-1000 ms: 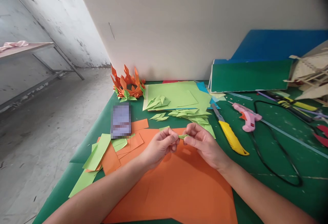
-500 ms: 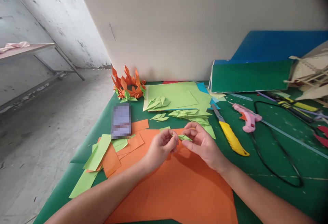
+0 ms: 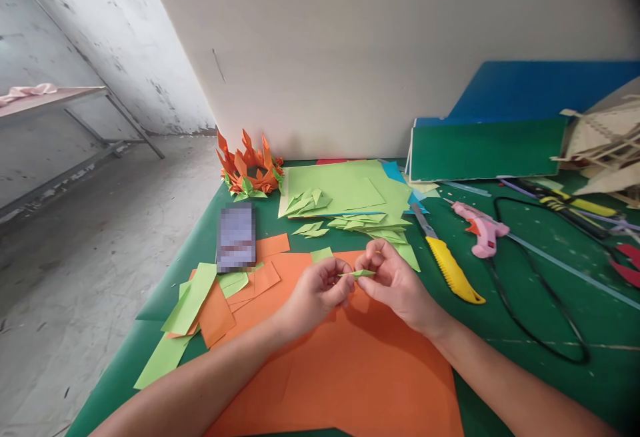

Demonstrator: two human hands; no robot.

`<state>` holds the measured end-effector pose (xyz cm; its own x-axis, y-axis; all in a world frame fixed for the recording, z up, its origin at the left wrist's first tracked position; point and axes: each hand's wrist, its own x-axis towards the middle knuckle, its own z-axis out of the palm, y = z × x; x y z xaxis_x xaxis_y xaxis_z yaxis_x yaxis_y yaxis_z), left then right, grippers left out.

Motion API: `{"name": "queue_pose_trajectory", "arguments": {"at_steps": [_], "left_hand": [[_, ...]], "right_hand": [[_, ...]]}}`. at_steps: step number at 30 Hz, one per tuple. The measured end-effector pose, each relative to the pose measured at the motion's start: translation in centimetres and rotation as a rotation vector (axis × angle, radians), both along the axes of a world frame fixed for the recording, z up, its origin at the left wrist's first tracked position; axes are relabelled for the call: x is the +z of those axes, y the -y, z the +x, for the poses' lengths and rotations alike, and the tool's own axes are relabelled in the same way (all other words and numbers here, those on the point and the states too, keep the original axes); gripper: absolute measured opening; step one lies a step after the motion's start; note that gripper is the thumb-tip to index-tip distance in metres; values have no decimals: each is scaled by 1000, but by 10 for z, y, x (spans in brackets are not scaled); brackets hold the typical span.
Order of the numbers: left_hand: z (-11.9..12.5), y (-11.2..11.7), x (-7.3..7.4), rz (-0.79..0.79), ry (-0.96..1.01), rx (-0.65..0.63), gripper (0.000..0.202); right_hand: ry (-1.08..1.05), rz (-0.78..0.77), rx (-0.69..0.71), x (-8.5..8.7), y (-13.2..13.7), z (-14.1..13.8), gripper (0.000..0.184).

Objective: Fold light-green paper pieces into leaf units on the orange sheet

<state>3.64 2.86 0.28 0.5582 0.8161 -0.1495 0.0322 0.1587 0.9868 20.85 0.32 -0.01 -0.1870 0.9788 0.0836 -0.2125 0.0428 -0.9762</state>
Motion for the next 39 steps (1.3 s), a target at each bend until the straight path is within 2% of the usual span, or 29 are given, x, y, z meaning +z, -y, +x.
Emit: {"name": "queue_pose_trajectory", "arguments": {"at_steps": [3, 10, 13, 15, 20, 26, 32, 39], "left_hand": [[0, 0, 2, -28, 32, -9, 31], [2, -1, 3, -113, 55, 92, 31], [2, -2, 2, -133, 51, 118, 31], [1, -3, 0, -130, 48, 124, 32], [0, -5, -4, -79, 14, 108, 35], [0, -5, -7, -72, -48, 119, 37], [3, 1, -6, -51, -103, 157, 32], [5, 3, -4, -20, -170, 173, 32]], "right_hand": [[33, 11, -24, 0, 0, 1, 26], [23, 27, -71, -3, -2, 2, 20], [141, 166, -168, -6, -3, 3, 11], [318, 322, -226, -7, -3, 4, 4], [546, 468, -256, -5, -2, 4, 13], [759, 664, -337, -3, -1, 4, 15], [944, 768, -409, -3, 0, 4, 14], [1007, 805, -433, -3, 0, 4, 12]]}}
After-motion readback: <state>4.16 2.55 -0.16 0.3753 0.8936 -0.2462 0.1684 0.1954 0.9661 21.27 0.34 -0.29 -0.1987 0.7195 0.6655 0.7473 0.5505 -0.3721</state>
